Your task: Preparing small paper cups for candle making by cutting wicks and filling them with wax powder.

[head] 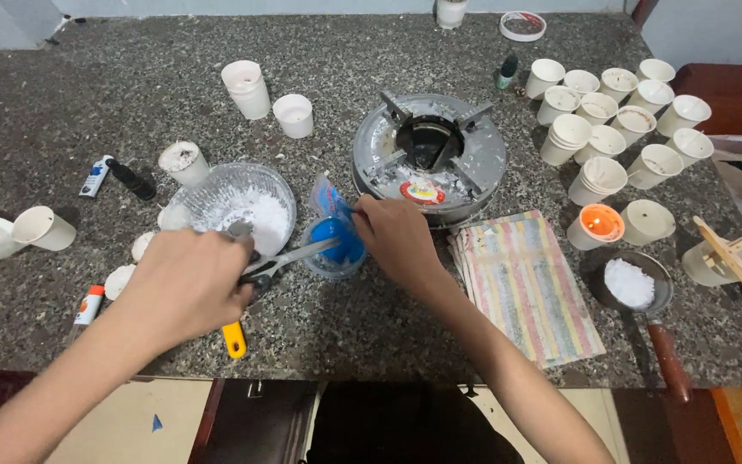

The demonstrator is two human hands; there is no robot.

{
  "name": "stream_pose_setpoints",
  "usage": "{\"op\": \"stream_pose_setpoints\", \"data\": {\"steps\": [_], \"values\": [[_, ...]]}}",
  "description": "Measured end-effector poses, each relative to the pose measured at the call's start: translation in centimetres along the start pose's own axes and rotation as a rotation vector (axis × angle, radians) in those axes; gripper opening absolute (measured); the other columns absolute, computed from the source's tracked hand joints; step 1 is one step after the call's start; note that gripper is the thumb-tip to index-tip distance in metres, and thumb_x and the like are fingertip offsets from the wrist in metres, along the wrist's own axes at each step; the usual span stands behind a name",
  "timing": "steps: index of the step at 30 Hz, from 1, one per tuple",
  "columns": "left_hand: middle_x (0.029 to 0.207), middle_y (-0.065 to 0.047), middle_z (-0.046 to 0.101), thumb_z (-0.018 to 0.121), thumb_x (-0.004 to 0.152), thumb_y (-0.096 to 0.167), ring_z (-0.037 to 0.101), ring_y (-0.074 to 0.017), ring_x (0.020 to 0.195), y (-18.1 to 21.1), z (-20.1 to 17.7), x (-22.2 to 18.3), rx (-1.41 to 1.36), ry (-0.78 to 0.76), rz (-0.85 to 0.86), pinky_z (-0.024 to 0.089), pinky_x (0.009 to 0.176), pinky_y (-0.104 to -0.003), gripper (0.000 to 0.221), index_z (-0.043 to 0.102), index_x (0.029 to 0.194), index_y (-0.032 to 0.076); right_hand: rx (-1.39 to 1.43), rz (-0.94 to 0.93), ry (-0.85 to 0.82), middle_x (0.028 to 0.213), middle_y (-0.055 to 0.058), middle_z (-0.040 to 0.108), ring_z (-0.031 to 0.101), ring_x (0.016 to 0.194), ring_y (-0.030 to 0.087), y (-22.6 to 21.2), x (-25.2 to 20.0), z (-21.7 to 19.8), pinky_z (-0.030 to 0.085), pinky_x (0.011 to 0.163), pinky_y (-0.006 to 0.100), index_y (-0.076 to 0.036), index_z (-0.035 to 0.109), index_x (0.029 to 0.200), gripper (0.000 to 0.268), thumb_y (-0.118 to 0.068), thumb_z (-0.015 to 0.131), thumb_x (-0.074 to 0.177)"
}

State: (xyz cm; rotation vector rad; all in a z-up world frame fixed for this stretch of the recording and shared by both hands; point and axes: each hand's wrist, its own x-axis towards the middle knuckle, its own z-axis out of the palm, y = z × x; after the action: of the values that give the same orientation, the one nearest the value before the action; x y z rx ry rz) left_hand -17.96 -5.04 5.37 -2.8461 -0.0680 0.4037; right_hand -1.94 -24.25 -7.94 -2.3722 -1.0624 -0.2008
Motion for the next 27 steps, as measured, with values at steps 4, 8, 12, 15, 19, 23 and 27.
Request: {"op": "stream_pose_setpoints", "data": {"steps": [4,8,12,15,19,23,27], "values": [[0.083,-0.009,0.076,0.071,0.073,0.042,0.077,-0.0302,0.080,0.1,0.8,1.7,0.063,0.082,0.055,0.061,0.065,-0.044,0.040,0.075,0.099,0.012,-0.003,0.041,-0.014,0.077,0.007,0.071,0.071,0.070,0.024,-0.8,-0.5,-0.7,0.054,0.064,0.035,-0.012,0.069,0.108,0.014,-0.021,0.059,0.103],[0.080,-0.008,0.075,0.076,0.068,0.040,0.076,-0.0292,0.078,0.3,2.5,3.0,0.113,0.131,0.154,0.061,0.062,-0.043,0.040,0.074,0.094,0.010,0.015,0.056,-0.020,0.078,0.008,0.073,0.072,0.070,0.024,-1.0,-0.4,-0.9,0.056,0.065,0.034,-0.011,0.067,0.109,0.013,-0.019,0.059,0.103],[0.075,-0.006,0.073,0.077,0.064,0.039,0.075,-0.0273,0.073,1.2,3.0,3.7,0.157,0.155,0.214,0.059,0.061,-0.041,0.035,0.073,0.086,0.012,0.005,0.062,-0.016,0.081,0.011,0.074,0.074,0.073,0.024,-1.2,0.0,-0.4,0.058,0.069,0.034,-0.010,0.067,0.111,0.012,-0.015,0.059,0.104],[0.072,-0.005,0.073,0.076,0.065,0.034,0.073,-0.0265,0.069,2.0,3.3,4.4,0.203,0.175,0.237,0.056,0.058,-0.039,0.025,0.075,0.081,0.014,0.058,0.054,-0.032,0.080,0.013,0.074,0.074,0.071,0.027,-1.7,0.5,-0.7,0.059,0.070,0.036,-0.008,0.068,0.110,0.013,-0.014,0.058,0.104],[0.069,-0.007,0.071,0.077,0.063,0.026,0.069,-0.0234,0.063,2.2,6.4,5.9,0.278,0.200,0.271,0.055,0.055,-0.035,0.023,0.075,0.081,0.011,0.034,0.028,-0.034,0.078,0.013,0.073,0.074,0.071,0.028,-1.5,0.9,-0.3,0.058,0.067,0.037,-0.008,0.067,0.110,0.013,-0.015,0.058,0.104],[0.075,-0.008,0.072,0.079,0.063,0.033,0.068,-0.0230,0.066,2.1,6.7,5.6,0.365,0.288,0.262,0.055,0.052,-0.039,0.037,0.074,0.091,0.009,0.132,0.025,-0.038,0.077,0.014,0.072,0.073,0.071,0.031,-1.6,1.0,-0.6,0.058,0.066,0.040,-0.008,0.066,0.108,0.014,-0.016,0.055,0.105],[0.078,-0.005,0.071,0.080,0.063,0.035,0.068,-0.0207,0.070,1.7,6.2,4.6,0.391,0.364,0.282,0.056,0.053,-0.035,0.041,0.072,0.094,0.009,0.148,0.035,-0.037,0.077,0.014,0.072,0.073,0.073,0.032,-1.7,1.0,-0.7,0.057,0.066,0.041,-0.009,0.066,0.107,0.014,-0.017,0.055,0.105]]}}
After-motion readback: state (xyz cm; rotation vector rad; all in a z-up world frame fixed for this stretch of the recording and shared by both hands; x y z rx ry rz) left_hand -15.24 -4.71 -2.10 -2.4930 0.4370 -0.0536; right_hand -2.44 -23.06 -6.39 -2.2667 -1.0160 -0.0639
